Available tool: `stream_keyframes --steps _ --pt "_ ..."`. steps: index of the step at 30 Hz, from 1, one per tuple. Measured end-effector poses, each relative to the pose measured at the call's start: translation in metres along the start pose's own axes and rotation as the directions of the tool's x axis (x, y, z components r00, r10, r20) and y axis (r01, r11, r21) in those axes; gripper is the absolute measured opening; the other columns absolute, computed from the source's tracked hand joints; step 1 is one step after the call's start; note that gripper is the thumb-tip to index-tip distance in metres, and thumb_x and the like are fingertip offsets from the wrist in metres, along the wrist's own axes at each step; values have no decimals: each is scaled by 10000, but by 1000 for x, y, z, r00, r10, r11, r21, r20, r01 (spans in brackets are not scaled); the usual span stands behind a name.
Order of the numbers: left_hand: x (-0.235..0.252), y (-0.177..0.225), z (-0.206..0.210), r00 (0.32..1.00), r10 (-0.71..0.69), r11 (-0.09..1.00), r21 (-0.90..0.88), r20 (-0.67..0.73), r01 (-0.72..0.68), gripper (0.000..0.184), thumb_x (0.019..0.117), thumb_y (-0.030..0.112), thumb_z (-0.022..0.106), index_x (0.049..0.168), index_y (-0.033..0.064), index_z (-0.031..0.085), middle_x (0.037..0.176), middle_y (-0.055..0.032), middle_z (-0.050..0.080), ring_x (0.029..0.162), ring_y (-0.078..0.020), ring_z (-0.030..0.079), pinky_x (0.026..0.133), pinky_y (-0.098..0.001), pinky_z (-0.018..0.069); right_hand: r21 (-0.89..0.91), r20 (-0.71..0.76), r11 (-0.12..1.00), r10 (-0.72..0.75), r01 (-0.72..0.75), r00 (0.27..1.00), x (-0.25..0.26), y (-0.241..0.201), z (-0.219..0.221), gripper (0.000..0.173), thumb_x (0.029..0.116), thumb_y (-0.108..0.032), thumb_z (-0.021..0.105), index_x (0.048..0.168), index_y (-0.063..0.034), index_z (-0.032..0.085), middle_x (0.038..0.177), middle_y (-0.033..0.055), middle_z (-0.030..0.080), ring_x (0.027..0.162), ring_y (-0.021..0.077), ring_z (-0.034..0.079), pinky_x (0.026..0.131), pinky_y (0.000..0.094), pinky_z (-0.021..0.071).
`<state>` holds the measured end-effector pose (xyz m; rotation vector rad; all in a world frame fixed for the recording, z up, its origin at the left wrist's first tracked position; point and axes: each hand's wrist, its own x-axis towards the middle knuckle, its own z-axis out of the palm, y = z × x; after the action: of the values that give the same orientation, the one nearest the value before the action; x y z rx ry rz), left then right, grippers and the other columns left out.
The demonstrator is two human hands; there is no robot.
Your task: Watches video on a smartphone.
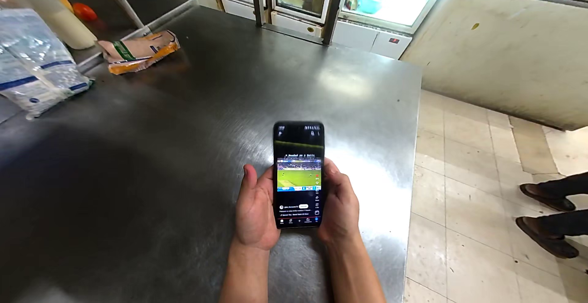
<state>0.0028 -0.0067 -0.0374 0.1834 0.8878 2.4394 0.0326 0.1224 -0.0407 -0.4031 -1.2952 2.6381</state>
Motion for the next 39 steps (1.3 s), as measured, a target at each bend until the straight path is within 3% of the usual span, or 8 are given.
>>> stream_keyframes --steps 39 --pt "1 0 -1 1000 -2 1000 -21 31 2 884 856 812 480 1418 132 550 1312 -152 651 1209 -272 640 1018 -492 526 1 1 1000 8 -8 1000 0 0 0 458 1040 -384 277 1158 -152 654 976 85 717 859 155 711 725 361 606"
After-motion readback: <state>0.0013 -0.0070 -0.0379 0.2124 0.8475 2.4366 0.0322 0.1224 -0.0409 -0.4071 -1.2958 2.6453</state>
